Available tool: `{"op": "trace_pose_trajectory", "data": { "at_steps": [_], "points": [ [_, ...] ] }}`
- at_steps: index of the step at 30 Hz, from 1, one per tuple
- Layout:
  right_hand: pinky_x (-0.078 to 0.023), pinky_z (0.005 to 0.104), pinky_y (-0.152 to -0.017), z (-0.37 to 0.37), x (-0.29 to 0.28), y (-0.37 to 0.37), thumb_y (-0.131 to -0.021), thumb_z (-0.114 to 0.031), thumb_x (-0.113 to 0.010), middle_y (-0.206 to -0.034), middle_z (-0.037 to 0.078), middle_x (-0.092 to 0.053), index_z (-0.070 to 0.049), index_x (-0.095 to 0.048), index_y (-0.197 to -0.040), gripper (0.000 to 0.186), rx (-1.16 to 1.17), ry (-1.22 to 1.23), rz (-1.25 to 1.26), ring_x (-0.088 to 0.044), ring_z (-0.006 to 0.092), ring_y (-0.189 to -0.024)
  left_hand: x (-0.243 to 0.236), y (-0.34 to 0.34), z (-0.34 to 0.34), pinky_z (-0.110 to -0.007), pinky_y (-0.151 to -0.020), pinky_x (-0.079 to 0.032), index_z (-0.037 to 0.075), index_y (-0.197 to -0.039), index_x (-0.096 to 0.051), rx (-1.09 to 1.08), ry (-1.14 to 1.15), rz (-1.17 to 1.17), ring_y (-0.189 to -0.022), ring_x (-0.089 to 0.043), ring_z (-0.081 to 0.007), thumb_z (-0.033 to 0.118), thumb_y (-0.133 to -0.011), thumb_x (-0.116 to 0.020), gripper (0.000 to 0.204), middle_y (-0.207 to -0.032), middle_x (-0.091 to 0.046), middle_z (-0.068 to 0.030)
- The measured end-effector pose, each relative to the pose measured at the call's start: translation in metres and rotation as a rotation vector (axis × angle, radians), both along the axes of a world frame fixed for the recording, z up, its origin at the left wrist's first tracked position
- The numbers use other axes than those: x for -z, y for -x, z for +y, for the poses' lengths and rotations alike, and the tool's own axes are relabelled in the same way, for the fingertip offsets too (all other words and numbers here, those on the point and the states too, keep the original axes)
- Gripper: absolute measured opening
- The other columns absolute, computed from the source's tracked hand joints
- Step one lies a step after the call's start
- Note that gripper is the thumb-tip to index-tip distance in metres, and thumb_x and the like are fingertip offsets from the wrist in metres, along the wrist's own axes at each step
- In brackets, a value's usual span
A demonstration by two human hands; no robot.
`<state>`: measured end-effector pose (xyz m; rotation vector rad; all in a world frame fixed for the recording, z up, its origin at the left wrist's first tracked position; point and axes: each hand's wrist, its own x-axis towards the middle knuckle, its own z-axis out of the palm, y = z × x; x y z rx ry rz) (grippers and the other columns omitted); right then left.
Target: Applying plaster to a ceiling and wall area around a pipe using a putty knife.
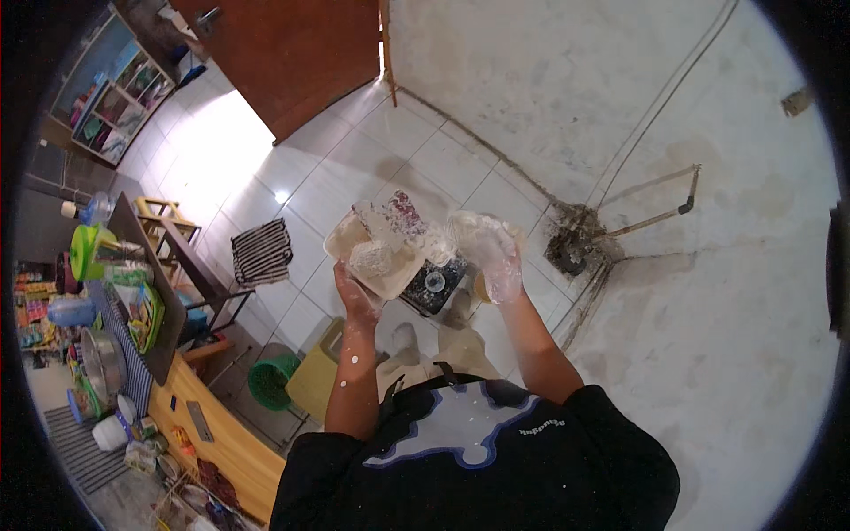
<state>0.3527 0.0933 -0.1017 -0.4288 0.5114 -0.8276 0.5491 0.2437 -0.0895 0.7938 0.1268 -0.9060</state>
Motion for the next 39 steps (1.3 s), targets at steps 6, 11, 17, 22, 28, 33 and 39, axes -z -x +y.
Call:
{"op": "trace_pose_trajectory", "data": {
  "at_steps": [6, 11, 17, 22, 28, 33, 39],
  "points": [
    [-0.05, 0.0355, -0.092, 0.004, -0.061, -0.029, -0.089, -0.013, -0.063, -0.123, 0.01, -0.055, -0.001, -0.047, -0.129, 0.045, -0.04, 0.298, 0.246, -0.054, 0.0206, -0.112, 0.017, 0.003, 0.004, -0.046, -0.099, -0.045, 0.005, -0.133, -0.044, -0.148, 0.034, 0.105, -0.114, -0.055, -0.0304, 0.039, -0.094, -0.036, 0.052, -0.127, -0.054, -0.0121],
    [-0.047, 0.0337, -0.092, 0.003, -0.075, -0.035, -0.086, -0.017, -0.067, -0.121, 0.01, -0.055, 0.001, -0.047, -0.128, 0.049, -0.139, 0.631, 0.496, -0.057, 0.0216, -0.107, 0.006, 0.003, -0.006, -0.045, -0.098, -0.045, 0.005, -0.132, -0.044, -0.089, 0.014, 0.068, -0.114, -0.055, -0.0307, 0.038, -0.093, -0.037, 0.052, -0.126, -0.055, -0.0128],
    [-0.049, 0.0341, -0.088, 0.018, -0.095, -0.045, -0.08, -0.014, -0.073, -0.117, 0.016, -0.057, 0.004, -0.047, -0.123, 0.053, -0.18, 1.221, 0.764, -0.06, 0.0257, -0.104, 0.006, 0.013, -0.015, -0.045, -0.099, -0.044, 0.004, -0.131, -0.045, 0.004, 0.045, 0.06, -0.114, -0.055, -0.0308, 0.039, -0.092, -0.039, 0.053, -0.124, -0.056, -0.0129],
    [-0.052, 0.0348, -0.089, 0.019, -0.062, -0.042, -0.081, -0.017, -0.071, -0.119, 0.02, -0.057, 0.002, -0.053, -0.121, 0.048, -0.255, 1.531, 0.932, -0.06, 0.0291, -0.106, -0.001, 0.015, -0.021, -0.046, -0.099, -0.044, 0.004, -0.13, -0.045, -0.007, 0.061, 0.086, -0.112, -0.056, -0.0311, 0.039, -0.092, -0.039, 0.052, -0.123, -0.057, -0.0134],
    [-0.051, 0.0391, -0.089, 0.011, -0.052, -0.046, -0.084, -0.021, -0.069, -0.12, 0.016, -0.057, 0.001, -0.053, -0.122, 0.047, -0.267, 0.818, 0.58, -0.06, 0.0299, -0.106, 0.004, 0.012, -0.024, -0.045, -0.098, -0.045, 0.004, -0.129, -0.046, -0.008, 0.017, 0.166, -0.11, -0.057, -0.0305, 0.039, -0.092, -0.038, 0.051, -0.122, -0.057, -0.0134],
    [-0.052, 0.0431, -0.087, -0.004, -0.002, -0.023, -0.088, -0.019, -0.065, -0.13, 0.014, -0.049, -0.001, -0.044, -0.13, 0.05, -0.241, 0.128, 0.128, -0.052, 0.0291, -0.117, 0.013, 0.015, -0.018, -0.044, -0.095, -0.047, 0.003, -0.126, -0.048, -0.177, 0.175, 0.027, -0.109, -0.058, -0.0298, 0.038, -0.093, -0.04, 0.049, -0.12, -0.058, -0.0132],
    [-0.052, 0.0447, -0.089, -0.02, 0.109, -0.023, -0.096, -0.029, -0.051, -0.13, 0.012, -0.048, -0.005, -0.046, -0.129, 0.041, -0.031, 0.138, 0.481, -0.049, 0.027, -0.118, 0.029, 0.007, -0.007, -0.04, -0.091, -0.049, 0.003, -0.122, -0.052, -0.263, 0.009, 0.113, -0.102, -0.06, -0.0283, 0.038, -0.091, -0.049, 0.048, -0.112, -0.061, -0.012]
  ]
}}
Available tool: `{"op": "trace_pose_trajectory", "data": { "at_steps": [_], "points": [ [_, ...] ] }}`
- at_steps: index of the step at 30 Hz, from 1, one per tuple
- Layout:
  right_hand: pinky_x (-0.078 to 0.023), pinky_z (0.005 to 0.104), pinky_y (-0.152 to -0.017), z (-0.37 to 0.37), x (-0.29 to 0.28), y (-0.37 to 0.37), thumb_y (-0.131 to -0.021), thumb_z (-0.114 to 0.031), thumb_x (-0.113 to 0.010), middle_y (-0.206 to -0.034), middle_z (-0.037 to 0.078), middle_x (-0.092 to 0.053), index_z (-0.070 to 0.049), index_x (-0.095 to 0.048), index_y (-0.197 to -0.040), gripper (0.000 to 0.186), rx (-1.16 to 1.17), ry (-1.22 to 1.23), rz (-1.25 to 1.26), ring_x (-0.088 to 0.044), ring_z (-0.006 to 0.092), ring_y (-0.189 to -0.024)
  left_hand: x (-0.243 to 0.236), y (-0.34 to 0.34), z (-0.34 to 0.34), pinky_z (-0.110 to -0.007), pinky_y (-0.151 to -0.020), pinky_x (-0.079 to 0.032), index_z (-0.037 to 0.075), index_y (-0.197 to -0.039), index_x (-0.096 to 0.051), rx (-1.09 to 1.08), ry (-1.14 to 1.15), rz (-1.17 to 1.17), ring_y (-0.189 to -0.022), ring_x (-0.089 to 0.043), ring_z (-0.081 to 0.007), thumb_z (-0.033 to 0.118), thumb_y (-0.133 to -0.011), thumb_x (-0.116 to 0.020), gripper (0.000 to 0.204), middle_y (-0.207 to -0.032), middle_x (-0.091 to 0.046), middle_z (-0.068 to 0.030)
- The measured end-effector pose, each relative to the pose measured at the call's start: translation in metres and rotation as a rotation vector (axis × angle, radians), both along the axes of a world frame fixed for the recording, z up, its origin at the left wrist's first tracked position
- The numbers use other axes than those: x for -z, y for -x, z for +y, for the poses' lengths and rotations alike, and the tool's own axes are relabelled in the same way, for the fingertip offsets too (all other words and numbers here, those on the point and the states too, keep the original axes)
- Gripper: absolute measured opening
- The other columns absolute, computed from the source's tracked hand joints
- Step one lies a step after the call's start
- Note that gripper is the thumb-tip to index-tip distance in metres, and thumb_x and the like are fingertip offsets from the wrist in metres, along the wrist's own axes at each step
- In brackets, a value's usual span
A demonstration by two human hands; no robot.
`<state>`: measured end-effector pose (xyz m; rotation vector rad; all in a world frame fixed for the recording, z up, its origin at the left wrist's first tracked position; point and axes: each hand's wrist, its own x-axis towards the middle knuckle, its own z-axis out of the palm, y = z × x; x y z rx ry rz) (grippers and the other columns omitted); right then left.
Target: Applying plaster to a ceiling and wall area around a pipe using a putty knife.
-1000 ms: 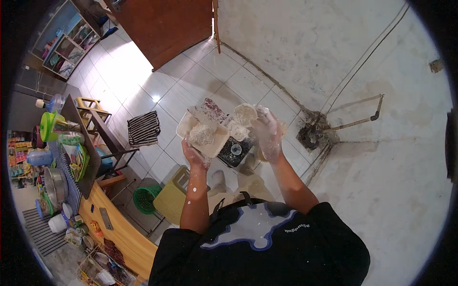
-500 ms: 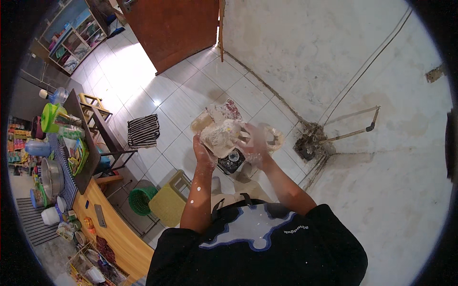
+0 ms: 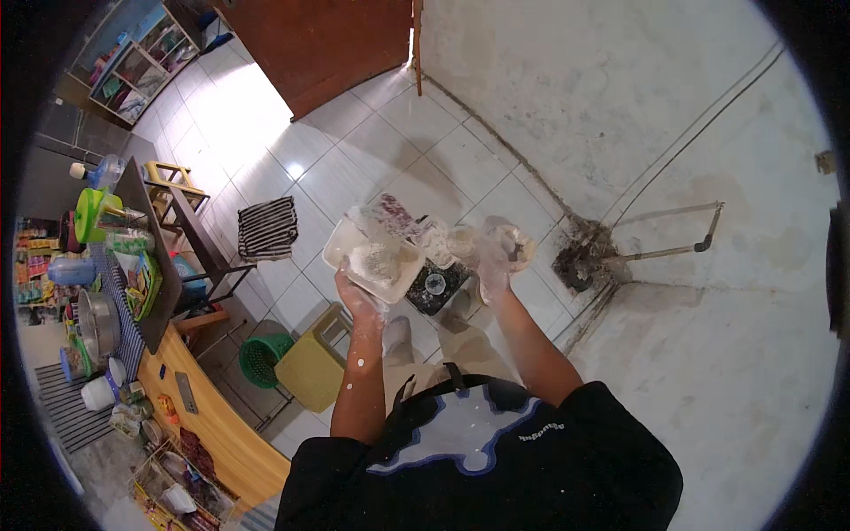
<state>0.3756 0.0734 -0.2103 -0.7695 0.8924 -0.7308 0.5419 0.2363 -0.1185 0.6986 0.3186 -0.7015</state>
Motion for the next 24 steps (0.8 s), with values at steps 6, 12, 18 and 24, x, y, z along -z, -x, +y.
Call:
{"op": "trace_pose_trajectory", "data": {
  "at_steps": [6, 12, 18, 24],
  "points": [
    [-0.052, 0.0389, -0.08, -0.041, 0.195, -0.005, -0.088, -0.021, -0.059, -0.121, 0.016, -0.057, -0.003, -0.055, -0.12, 0.037, -0.588, 0.803, 0.962, -0.057, 0.0295, -0.106, 0.027, 0.006, 0.011, -0.043, -0.094, -0.046, 0.003, -0.127, -0.048, -0.04, -0.13, -0.057, -0.109, -0.056, -0.0291, 0.04, -0.091, -0.046, 0.051, -0.121, -0.056, -0.0126],
    [-0.046, 0.0406, -0.092, 0.035, 0.224, -0.088, -0.084, -0.027, -0.061, -0.122, 0.019, -0.058, 0.0, -0.053, -0.122, 0.047, -0.698, 0.335, 1.002, -0.056, 0.033, -0.111, 0.029, 0.018, 0.068, -0.045, -0.098, -0.043, 0.005, -0.133, -0.043, -0.234, -0.266, -0.029, -0.115, -0.053, -0.0307, 0.041, -0.092, -0.043, 0.054, -0.128, -0.052, -0.0129],
    [-0.038, 0.0379, -0.104, -0.081, 0.315, -0.014, -0.087, -0.029, -0.055, -0.128, 0.02, -0.054, -0.003, -0.052, -0.126, 0.047, -0.639, 0.812, 1.027, -0.05, 0.0339, -0.119, 0.047, 0.038, -0.003, -0.046, -0.1, -0.042, 0.004, -0.136, -0.04, -0.131, -0.019, 0.052, -0.117, -0.051, -0.0317, 0.041, -0.092, -0.043, 0.057, -0.13, -0.051, -0.0135],
    [-0.038, 0.0417, -0.102, -0.018, 0.226, -0.063, -0.089, -0.03, -0.051, -0.127, 0.013, -0.055, -0.003, -0.052, -0.124, 0.044, -0.898, 0.698, 1.03, -0.053, 0.0301, -0.114, 0.043, 0.026, 0.084, -0.046, -0.101, -0.041, 0.004, -0.135, -0.04, -0.245, -0.147, -0.009, -0.117, -0.051, -0.0316, 0.041, -0.092, -0.043, 0.057, -0.13, -0.051, -0.0136]
  ]
}}
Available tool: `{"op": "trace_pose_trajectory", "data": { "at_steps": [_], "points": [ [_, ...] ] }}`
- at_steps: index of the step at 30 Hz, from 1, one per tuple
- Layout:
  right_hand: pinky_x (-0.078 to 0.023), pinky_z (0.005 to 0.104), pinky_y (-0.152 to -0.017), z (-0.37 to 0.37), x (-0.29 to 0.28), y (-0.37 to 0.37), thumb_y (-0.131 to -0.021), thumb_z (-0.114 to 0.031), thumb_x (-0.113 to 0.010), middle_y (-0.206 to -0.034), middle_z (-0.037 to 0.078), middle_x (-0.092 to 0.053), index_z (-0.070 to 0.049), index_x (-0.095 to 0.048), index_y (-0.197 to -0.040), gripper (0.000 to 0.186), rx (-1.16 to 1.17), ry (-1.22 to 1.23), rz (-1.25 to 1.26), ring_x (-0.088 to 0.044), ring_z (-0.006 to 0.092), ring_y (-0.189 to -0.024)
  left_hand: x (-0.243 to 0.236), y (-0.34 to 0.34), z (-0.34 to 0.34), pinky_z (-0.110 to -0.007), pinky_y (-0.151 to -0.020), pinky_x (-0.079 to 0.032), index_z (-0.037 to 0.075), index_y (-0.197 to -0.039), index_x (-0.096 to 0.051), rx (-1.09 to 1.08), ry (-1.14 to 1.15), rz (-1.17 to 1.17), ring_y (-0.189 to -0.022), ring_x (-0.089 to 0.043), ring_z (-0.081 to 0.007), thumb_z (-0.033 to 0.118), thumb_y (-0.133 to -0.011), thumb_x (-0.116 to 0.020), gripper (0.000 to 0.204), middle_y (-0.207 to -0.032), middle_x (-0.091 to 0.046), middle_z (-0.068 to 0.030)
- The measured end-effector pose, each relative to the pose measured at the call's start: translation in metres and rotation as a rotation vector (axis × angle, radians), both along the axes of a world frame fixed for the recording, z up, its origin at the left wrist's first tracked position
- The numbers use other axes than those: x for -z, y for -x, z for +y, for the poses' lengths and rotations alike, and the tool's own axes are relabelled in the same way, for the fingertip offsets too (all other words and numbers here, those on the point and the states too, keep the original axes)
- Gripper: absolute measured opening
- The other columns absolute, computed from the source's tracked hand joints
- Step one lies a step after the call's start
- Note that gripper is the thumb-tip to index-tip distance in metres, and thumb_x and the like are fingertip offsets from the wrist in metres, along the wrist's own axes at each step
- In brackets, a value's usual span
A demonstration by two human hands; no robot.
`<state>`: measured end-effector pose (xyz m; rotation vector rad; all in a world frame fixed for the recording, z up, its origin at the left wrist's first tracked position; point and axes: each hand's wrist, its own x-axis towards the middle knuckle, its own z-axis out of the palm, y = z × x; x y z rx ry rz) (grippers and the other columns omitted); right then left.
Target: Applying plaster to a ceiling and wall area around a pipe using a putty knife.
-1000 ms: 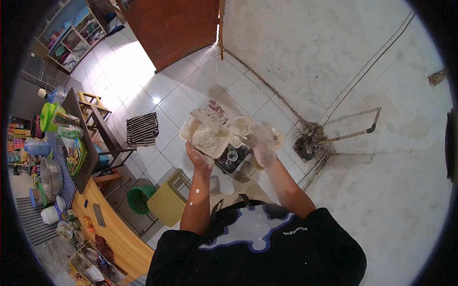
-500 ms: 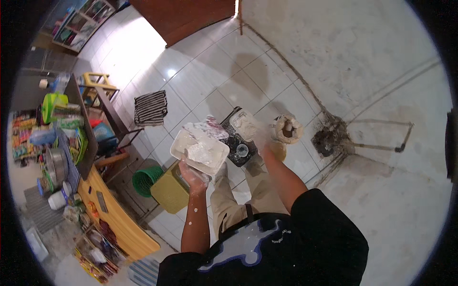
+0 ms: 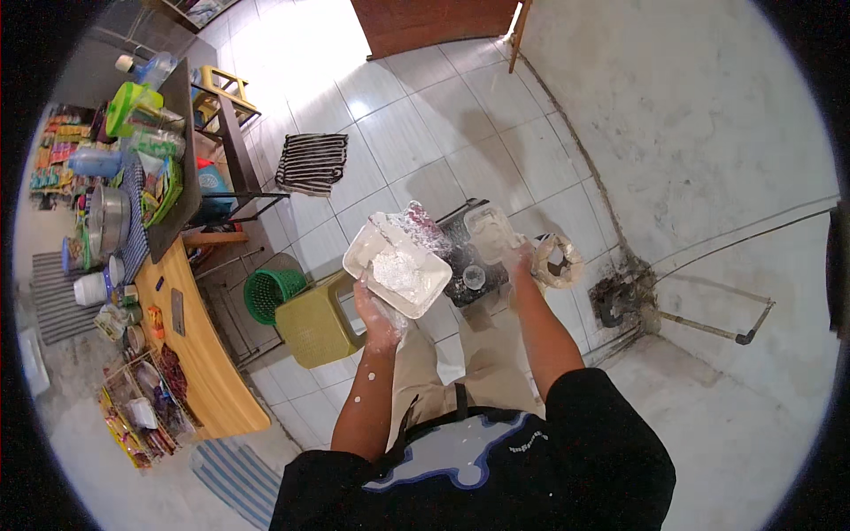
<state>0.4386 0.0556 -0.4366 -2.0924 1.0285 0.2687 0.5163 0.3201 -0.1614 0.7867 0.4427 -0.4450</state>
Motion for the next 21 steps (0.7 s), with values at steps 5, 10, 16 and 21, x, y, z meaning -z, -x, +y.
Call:
{"op": "trace_pose_trajectory", "data": {
  "at_steps": [5, 10, 16, 21],
  "points": [
    [-0.048, 0.033, -0.089, 0.01, -0.022, 0.033, -0.087, -0.012, -0.057, -0.111, 0.013, -0.062, 0.001, -0.056, -0.111, 0.027, 0.655, -1.511, -1.095, -0.058, 0.0221, -0.109, 0.009, -0.004, 0.023, -0.045, -0.101, -0.042, 0.003, -0.134, -0.041, 0.008, 0.086, 0.043, -0.117, -0.051, -0.0314, 0.041, -0.092, -0.043, 0.057, -0.13, -0.051, -0.0136],
    [-0.047, 0.0303, -0.088, 0.104, -0.138, -0.015, -0.084, 0.004, -0.055, -0.113, 0.013, -0.062, 0.002, -0.056, -0.113, 0.029, 0.123, -0.804, -0.571, -0.059, 0.0203, -0.11, 0.028, -0.001, 0.106, -0.048, -0.102, -0.041, 0.004, -0.139, -0.036, -0.159, 0.047, 0.04, -0.121, -0.048, -0.0341, 0.046, -0.09, -0.043, 0.065, -0.134, -0.046, -0.0163],
    [-0.043, 0.0333, -0.099, 0.216, -0.141, -0.07, -0.082, -0.002, -0.063, -0.122, 0.012, -0.059, 0.0, -0.053, -0.124, 0.043, -0.301, -0.685, -0.511, -0.056, 0.0196, -0.113, 0.049, 0.015, 0.217, -0.047, -0.103, -0.04, 0.005, -0.14, -0.033, -0.315, 0.075, 0.027, -0.122, -0.047, -0.0335, 0.046, -0.09, -0.043, 0.066, -0.136, -0.045, -0.0152],
    [-0.043, 0.0341, -0.098, 0.328, -0.079, -0.086, -0.084, -0.011, -0.068, -0.123, 0.015, -0.057, 0.001, -0.049, -0.128, 0.049, -0.206, -0.894, -0.206, -0.055, 0.0223, -0.114, 0.08, 0.052, 0.299, -0.048, -0.104, -0.039, 0.006, -0.141, -0.033, -0.535, -0.004, -0.045, -0.124, -0.046, -0.0333, 0.044, -0.089, -0.042, 0.065, -0.137, -0.044, -0.0147]
  ]
}}
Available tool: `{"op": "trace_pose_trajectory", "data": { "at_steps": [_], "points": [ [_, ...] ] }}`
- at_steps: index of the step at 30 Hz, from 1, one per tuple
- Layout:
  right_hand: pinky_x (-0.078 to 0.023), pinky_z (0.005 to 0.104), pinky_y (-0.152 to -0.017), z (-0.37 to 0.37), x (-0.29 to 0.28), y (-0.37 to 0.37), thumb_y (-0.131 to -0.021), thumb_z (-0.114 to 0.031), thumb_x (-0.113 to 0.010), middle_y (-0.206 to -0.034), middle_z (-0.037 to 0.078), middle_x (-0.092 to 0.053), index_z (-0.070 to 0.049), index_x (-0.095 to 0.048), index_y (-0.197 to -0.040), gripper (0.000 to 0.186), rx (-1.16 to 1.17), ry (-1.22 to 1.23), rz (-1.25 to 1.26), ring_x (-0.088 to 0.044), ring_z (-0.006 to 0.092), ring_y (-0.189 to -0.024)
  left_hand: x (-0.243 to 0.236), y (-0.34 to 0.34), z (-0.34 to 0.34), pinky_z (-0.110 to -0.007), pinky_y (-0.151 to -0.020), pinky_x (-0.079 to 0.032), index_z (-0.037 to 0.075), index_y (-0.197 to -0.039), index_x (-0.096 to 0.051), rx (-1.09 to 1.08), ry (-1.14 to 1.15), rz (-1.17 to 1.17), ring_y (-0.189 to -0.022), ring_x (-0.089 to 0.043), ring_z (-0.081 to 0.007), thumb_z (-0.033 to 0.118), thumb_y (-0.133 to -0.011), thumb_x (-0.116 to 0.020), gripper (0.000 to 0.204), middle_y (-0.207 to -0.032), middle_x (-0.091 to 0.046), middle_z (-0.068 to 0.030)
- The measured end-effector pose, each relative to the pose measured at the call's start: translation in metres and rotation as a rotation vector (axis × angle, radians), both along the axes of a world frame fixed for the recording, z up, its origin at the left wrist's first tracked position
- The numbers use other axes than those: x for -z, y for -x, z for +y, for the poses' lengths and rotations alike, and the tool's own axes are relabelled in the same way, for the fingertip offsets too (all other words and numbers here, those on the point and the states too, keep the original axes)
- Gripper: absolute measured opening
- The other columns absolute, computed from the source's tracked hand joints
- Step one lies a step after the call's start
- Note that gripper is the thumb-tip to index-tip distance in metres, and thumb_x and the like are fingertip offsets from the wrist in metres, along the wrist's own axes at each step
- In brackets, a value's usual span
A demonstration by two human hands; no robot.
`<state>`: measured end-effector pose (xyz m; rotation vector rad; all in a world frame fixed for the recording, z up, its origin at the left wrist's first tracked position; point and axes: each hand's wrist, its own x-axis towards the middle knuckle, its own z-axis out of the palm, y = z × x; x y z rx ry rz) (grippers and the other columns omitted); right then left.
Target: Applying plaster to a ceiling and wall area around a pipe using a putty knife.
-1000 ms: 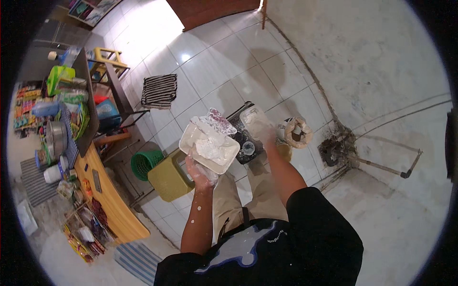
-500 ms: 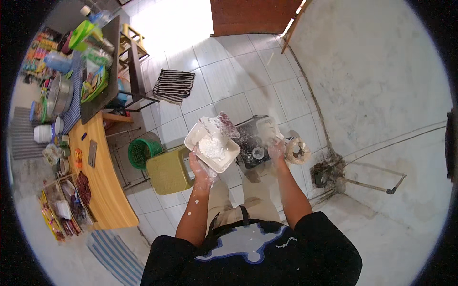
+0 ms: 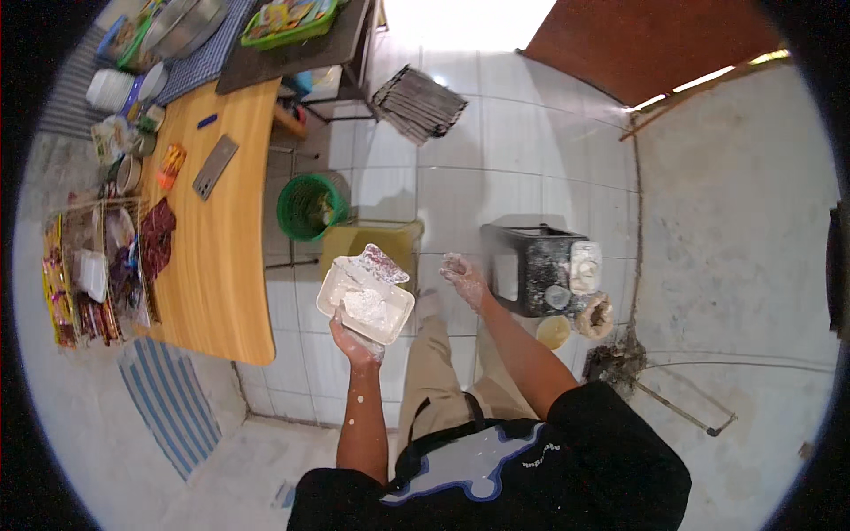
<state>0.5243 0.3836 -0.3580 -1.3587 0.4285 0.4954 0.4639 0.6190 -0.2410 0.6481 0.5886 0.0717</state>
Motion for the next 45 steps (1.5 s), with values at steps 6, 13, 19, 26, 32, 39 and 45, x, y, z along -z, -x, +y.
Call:
{"op": "trace_pose_trajectory", "data": {
  "at_steps": [6, 13, 19, 26, 32, 39, 45],
  "points": [
    [-0.045, 0.0366, -0.097, 0.088, 0.075, 0.002, -0.077, -0.025, -0.078, -0.123, 0.016, -0.056, -0.001, -0.03, -0.14, 0.083, -0.109, 0.156, 0.21, -0.055, 0.024, -0.114, 0.016, 0.037, 0.045, -0.05, -0.102, -0.04, 0.008, -0.142, -0.032, -0.151, 0.066, 0.171, -0.125, -0.045, -0.0342, 0.045, -0.089, -0.041, 0.065, -0.139, -0.043, -0.0139],
    [-0.044, 0.0373, -0.098, 0.131, 0.127, -0.022, -0.069, -0.028, -0.085, -0.12, 0.018, -0.057, 0.004, -0.019, -0.139, 0.101, -0.021, 0.09, 0.059, -0.056, 0.0243, -0.112, 0.072, 0.051, 0.067, -0.049, -0.104, -0.038, 0.008, -0.141, -0.034, -0.257, 0.038, 0.359, -0.124, -0.045, -0.0343, 0.046, -0.089, -0.041, 0.065, -0.139, -0.043, -0.0127],
    [-0.05, 0.0377, -0.091, 0.127, 0.125, -0.027, -0.072, -0.012, -0.081, -0.118, 0.015, -0.058, -0.002, -0.036, -0.132, 0.075, 0.102, -0.128, 0.113, -0.059, 0.0235, -0.106, 0.081, 0.04, 0.07, -0.049, -0.102, -0.039, 0.008, -0.141, -0.034, -0.247, 0.049, 0.375, -0.122, -0.047, -0.0341, 0.044, -0.09, -0.04, 0.063, -0.137, -0.044, -0.0135],
    [-0.047, 0.0331, -0.093, 0.085, 0.129, -0.048, -0.071, 0.002, -0.076, -0.122, 0.014, -0.056, -0.001, -0.032, -0.14, 0.082, 0.231, -0.357, 0.115, -0.057, 0.0234, -0.109, 0.083, 0.013, 0.062, -0.05, -0.101, -0.04, 0.009, -0.143, -0.032, -0.163, 0.04, 0.344, -0.123, -0.046, -0.0347, 0.046, -0.088, -0.041, 0.067, -0.139, -0.042, -0.0144],
    [-0.046, 0.0354, -0.094, 0.057, 0.073, -0.068, -0.071, 0.001, -0.074, -0.126, 0.012, -0.055, -0.003, -0.029, -0.144, 0.086, 0.199, -0.259, 0.139, -0.055, 0.0228, -0.11, 0.053, -0.019, 0.052, -0.05, -0.101, -0.041, 0.009, -0.143, -0.031, -0.067, 0.077, 0.309, -0.123, -0.046, -0.0348, 0.044, -0.088, -0.042, 0.066, -0.138, -0.043, -0.0144],
    [-0.046, 0.0353, -0.095, 0.007, -0.038, -0.12, -0.071, 0.002, -0.074, -0.125, 0.011, -0.055, -0.001, -0.031, -0.143, 0.084, 0.182, -0.275, -0.076, -0.054, 0.0223, -0.111, -0.018, -0.084, 0.025, -0.048, -0.102, -0.041, 0.005, -0.141, -0.033, 0.103, 0.026, 0.1, -0.122, -0.047, -0.0337, 0.041, -0.089, -0.044, 0.064, -0.137, -0.045, -0.0147],
    [-0.043, 0.033, -0.096, -0.06, -0.093, -0.144, -0.071, 0.002, -0.073, -0.125, 0.011, -0.055, 0.0, -0.036, -0.14, 0.078, 0.301, -0.339, -0.206, -0.055, 0.0218, -0.109, -0.076, -0.161, -0.019, -0.046, -0.102, -0.041, 0.003, -0.138, -0.037, 0.238, -0.01, 0.068, -0.122, -0.048, -0.0321, 0.04, -0.09, -0.044, 0.061, -0.137, -0.046, -0.0144]
  ]
}}
